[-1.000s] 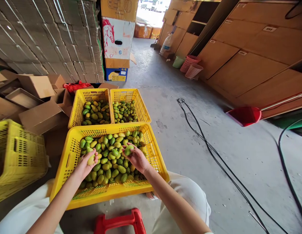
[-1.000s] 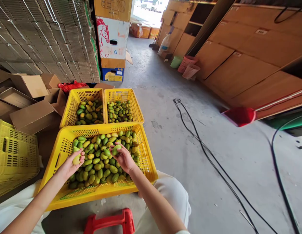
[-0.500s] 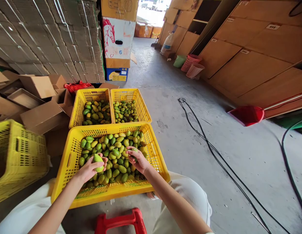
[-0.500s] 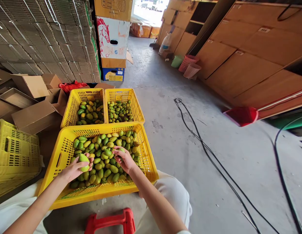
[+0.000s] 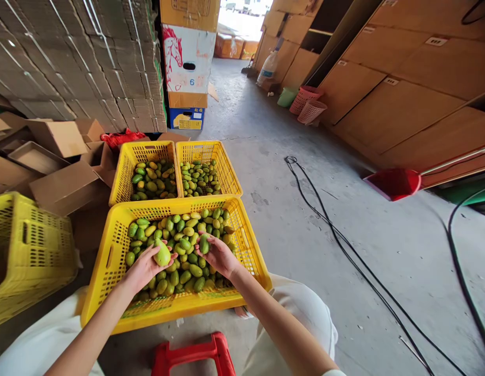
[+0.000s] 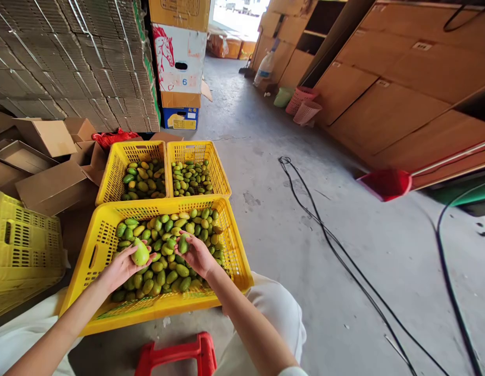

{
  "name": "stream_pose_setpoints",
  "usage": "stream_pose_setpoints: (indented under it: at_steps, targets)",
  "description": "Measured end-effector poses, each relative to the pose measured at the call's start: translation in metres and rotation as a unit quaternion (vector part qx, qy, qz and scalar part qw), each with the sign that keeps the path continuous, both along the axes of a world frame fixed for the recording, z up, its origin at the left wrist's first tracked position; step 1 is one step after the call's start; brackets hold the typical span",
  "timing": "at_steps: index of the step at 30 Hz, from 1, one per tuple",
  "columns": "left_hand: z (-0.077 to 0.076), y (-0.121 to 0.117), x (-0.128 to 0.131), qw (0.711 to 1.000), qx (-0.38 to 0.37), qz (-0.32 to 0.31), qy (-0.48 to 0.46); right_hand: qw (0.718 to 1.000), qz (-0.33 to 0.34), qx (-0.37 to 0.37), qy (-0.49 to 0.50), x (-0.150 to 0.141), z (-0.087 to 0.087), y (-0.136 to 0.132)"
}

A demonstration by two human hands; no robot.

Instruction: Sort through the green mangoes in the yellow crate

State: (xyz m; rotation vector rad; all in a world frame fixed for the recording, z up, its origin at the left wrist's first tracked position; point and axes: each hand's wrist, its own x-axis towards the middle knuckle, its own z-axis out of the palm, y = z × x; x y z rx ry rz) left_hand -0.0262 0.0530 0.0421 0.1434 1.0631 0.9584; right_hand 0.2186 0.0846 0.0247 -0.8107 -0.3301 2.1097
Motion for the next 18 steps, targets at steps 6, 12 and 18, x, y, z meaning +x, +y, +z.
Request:
stream_pose_setpoints:
  at_steps: [6,12,18]
  targets:
    - [-0.0027,-0.0037,-0.003,0.997,0.055,-0.054,0.009,0.999,0.015,-0.002,-0.03,-0.0018,0.0077,-0.0068]
    - [-0.0025,-0.0029,-0.0055,0.999,0.035,-0.015,-0.001,0.999,0.001,0.016,-0.041,0.0005,0.0099,-0.0043]
    - [-0.0034,-0.0044,-0.0009,0.997,0.064,-0.023,0.043,0.999,0.006,0.013,-0.034,-0.0002,0.0052,-0.003]
